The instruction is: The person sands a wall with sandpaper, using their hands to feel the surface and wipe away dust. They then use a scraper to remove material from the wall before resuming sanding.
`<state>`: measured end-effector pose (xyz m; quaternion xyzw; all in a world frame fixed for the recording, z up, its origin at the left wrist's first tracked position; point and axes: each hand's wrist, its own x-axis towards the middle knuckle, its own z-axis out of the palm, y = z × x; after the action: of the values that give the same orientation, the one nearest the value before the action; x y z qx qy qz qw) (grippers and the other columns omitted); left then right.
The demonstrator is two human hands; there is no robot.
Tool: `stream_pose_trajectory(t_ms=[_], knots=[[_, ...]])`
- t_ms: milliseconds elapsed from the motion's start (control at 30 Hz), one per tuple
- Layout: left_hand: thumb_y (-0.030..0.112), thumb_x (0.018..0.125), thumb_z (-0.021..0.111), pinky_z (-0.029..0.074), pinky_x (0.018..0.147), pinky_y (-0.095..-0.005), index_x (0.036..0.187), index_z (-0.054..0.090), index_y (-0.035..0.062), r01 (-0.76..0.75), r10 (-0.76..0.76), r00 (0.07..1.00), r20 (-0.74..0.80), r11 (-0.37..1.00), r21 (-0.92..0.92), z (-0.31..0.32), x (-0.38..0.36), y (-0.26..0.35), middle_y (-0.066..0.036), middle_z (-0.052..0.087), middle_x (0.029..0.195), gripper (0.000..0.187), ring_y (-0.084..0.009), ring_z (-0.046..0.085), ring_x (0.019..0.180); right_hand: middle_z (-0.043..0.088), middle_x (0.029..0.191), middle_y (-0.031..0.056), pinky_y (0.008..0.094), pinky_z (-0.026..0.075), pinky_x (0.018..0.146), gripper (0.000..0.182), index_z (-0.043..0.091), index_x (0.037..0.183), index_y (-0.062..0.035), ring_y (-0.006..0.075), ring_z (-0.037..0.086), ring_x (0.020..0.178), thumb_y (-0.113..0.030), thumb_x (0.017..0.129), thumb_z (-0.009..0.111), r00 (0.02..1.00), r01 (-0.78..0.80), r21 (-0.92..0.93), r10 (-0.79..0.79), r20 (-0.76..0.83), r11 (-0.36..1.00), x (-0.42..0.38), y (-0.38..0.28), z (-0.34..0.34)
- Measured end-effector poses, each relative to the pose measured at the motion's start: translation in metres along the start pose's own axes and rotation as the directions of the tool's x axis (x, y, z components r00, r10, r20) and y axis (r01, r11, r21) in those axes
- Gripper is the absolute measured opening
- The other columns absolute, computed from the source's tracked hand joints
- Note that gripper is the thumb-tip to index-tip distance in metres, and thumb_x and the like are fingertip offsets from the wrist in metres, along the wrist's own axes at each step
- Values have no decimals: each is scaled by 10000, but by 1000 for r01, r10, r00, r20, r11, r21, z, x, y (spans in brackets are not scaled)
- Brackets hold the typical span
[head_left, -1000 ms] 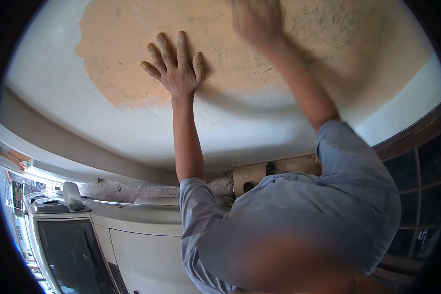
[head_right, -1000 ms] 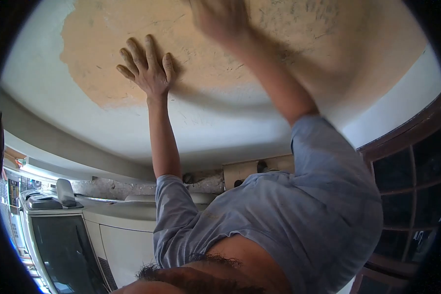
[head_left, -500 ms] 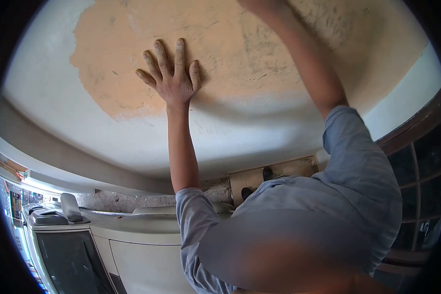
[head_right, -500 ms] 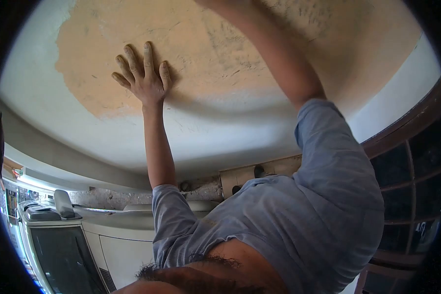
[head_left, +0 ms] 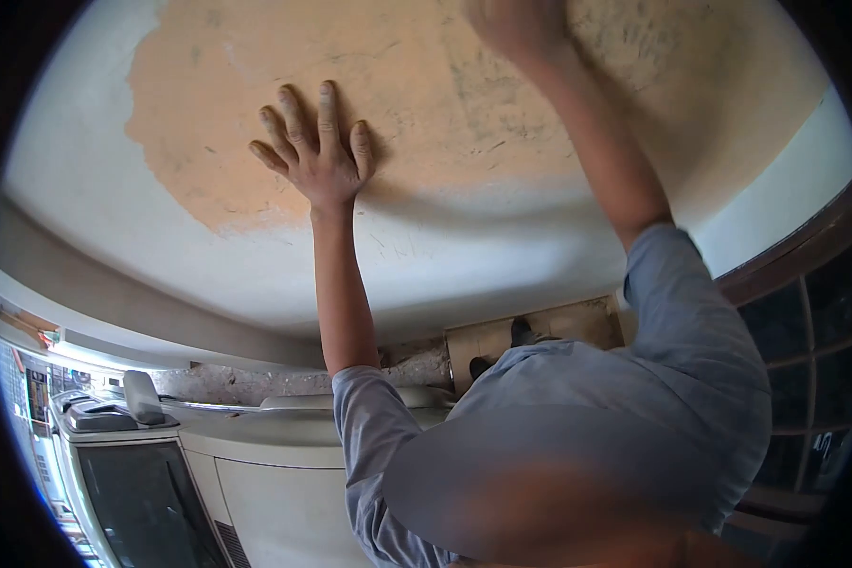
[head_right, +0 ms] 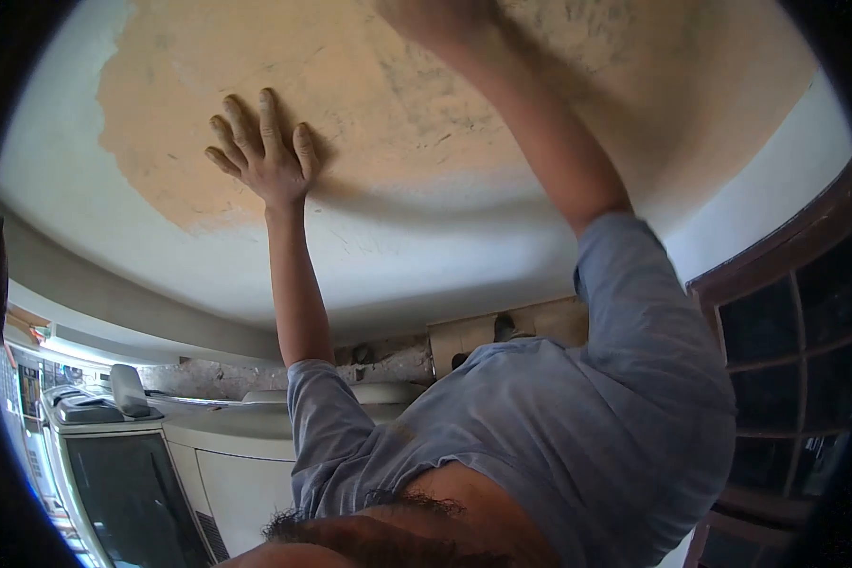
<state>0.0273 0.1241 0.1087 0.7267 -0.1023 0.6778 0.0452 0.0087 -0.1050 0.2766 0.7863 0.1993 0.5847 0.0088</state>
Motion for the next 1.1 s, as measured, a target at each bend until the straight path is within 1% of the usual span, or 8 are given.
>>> stream_pose_trajectory(t_ms=[33, 367, 500, 667, 733, 867, 967, 1100], knots=[[501, 965, 361, -50, 1170, -497, 1324, 586, 136, -3, 3, 1000, -6, 1000, 0, -1, 1, 0, -203, 371, 1493, 559, -355, 189, 1453, 556, 1365, 116, 495, 263, 1134, 424, 546, 1318, -37, 272, 459, 1322, -41, 895, 513, 924, 75, 67, -45, -379, 995, 22, 1, 0], [463, 957, 392, 0, 1174, -487, 1334, 574, 120, 0, 0, 999, -32, 1000, -20, 1, -2, 0, -208, 398, 1474, 541, -346, 237, 1436, 592, 1325, -39, 425, 357, 1088, 346, 648, 1210, -162, 136, 528, 1241, -220, 868, 635, 964, 265, 109, -261, -55, 958, -230, -32, 59], [468, 967, 351, -9, 1174, -510, 1323, 587, 150, 3, -3, 1000, -13, 1000, -19, 2, -2, 4, -210, 402, 1472, 532, -374, 229, 1437, 563, 1361, -33, 406, 351, 1093, 349, 637, 1211, -168, 120, 489, 1274, -199, 863, 627, 918, 367, -186, -387, -83, 911, -99, -5, 26], [451, 971, 369, 8, 1169, -496, 1358, 541, 88, -26, 25, 999, -40, 1000, -15, 3, 6, 7, -260, 386, 1462, 558, -369, 243, 1428, 575, 1347, 89, 481, 276, 1127, 373, 585, 1263, -45, 248, 474, 1310, -33, 903, 491, 902, 145, 191, -50, -429, 971, -9, -13, 18], [443, 969, 374, 13, 1168, -498, 1359, 537, 79, -27, 26, 999, -19, 999, -24, 0, 3, 8, -263, 384, 1462, 558, -371, 243, 1427, 570, 1348, -42, 407, 349, 1099, 331, 646, 1192, -180, 121, 496, 1259, -196, 862, 621, 956, 127, -44, -134, -261, 991, -88, -33, 44], [425, 962, 390, 32, 1163, -507, 1361, 532, 62, -29, 30, 999, 14, 998, -50, -1, -2, 4, -269, 372, 1468, 557, -384, 257, 1418, 561, 1359, -66, 406, 355, 1091, 324, 652, 1189, -190, 113, 486, 1272, -217, 868, 616, 978, 207, 233, -192, -85, 950, -279, -62, 94], [433, 962, 387, 38, 1161, -513, 1374, 516, 59, -82, 83, 996, 34, 996, -37, -4, -3, 1, -271, 367, 1470, 571, -393, 258, 1415, 580, 1336, -64, 404, 370, 1082, 290, 669, 1164, -186, 98, 495, 1256, -225, 889, 588, 933, 354, 227, -358, -23, 907, -233, -44, 73], [466, 980, 333, 18, 1168, -518, 1378, 513, 69, -145, 147, 985, 87, 989, -24, -4, 4, -3, -267, 359, 1476, 590, -376, 224, 1436, 587, 1330, 35, 456, 313, 1103, 335, 615, 1227, -93, 196, 490, 1281, -107, 911, 505, 913, 241, 100, -191, -360, 965, -68, 5, 33]])
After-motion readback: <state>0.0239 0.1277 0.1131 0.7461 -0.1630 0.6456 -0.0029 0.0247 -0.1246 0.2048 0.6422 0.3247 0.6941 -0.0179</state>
